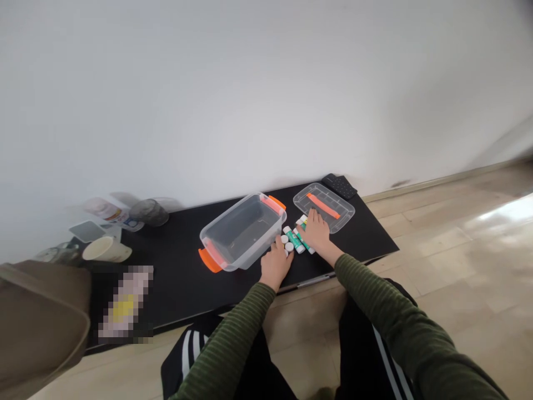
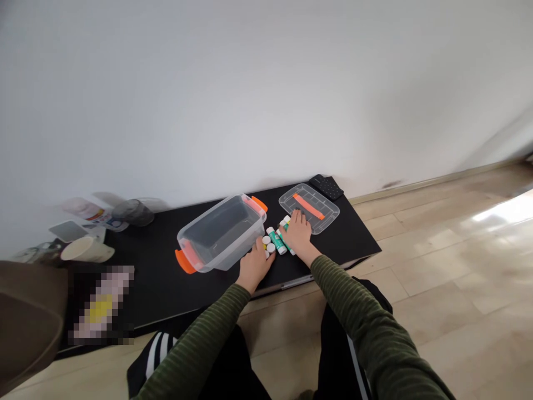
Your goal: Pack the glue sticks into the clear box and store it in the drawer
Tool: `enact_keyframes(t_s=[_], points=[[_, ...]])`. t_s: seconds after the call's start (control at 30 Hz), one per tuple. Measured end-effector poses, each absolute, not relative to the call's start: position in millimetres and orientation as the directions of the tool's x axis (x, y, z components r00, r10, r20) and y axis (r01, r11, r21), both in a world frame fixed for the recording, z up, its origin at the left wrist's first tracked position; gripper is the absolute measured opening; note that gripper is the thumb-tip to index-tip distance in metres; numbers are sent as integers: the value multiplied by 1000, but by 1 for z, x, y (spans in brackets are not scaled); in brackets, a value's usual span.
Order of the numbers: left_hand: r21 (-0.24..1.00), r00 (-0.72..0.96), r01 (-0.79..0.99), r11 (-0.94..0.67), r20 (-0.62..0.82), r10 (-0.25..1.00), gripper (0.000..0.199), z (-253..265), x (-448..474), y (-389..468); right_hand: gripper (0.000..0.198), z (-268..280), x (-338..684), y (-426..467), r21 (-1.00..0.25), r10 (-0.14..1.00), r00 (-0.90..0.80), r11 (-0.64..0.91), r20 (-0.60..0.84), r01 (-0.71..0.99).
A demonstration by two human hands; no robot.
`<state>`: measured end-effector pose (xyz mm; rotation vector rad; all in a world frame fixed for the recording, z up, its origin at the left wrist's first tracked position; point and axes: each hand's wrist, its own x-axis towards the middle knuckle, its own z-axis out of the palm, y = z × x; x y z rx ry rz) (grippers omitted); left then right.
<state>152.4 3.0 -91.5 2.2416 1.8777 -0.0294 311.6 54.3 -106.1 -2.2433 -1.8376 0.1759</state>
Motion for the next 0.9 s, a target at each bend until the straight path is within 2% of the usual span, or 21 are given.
enact_keyframes(t_s=[0.17, 0.3, 0.4, 0.47, 0.53, 0.6, 0.67, 0.77, 0.83, 0.9], points=[[178, 185, 972, -153, -177, 967, 60, -91, 152, 5, 73, -115, 308, 52, -271, 974, 202, -168, 103, 948], [214, 193, 965, -148, -205, 960, 61, -87, 150, 5, 65, -100, 308, 51, -302, 982, 145, -102, 124, 948], [230, 199, 961, -152, -197, 960, 70, -76, 147, 2, 52, -78, 316, 47, -342, 990, -34, 81, 140, 936], [264, 217, 948, -176, -137, 966, 70, -66, 143, -2, 40, -65, 324, 40, -372, 973, -203, 228, 106, 900], [340, 255, 915, -218, -69, 964, 59, -55, 136, -5, 29, -55, 333, 30, -401, 935, -353, 338, 40, 851], [471, 332, 840, -268, -55, 942, 44, -44, 124, -7, 25, -48, 342, 17, -441, 888, -458, 391, -51, 808], [658, 471, 690, -302, -92, 877, 34, -35, 110, -8, 23, -40, 349, 4, -533, 826, -536, 378, -174, 757], [904, 712, 381, -192, -155, 684, 50, -29, 92, -11, 17, -27, 355, -11, -767, 651, -680, 229, -337, 599], [979, 808, 194, -55, -128, 575, 69, -30, 87, -13, 33, -19, 355, -18, -900, 518, -793, 95, -321, 426], [995, 820, 25, 95, -75, 568, 87, -33, 90, -14, 58, -15, 351, -21, -973, 455, -866, -7, -207, 229]])
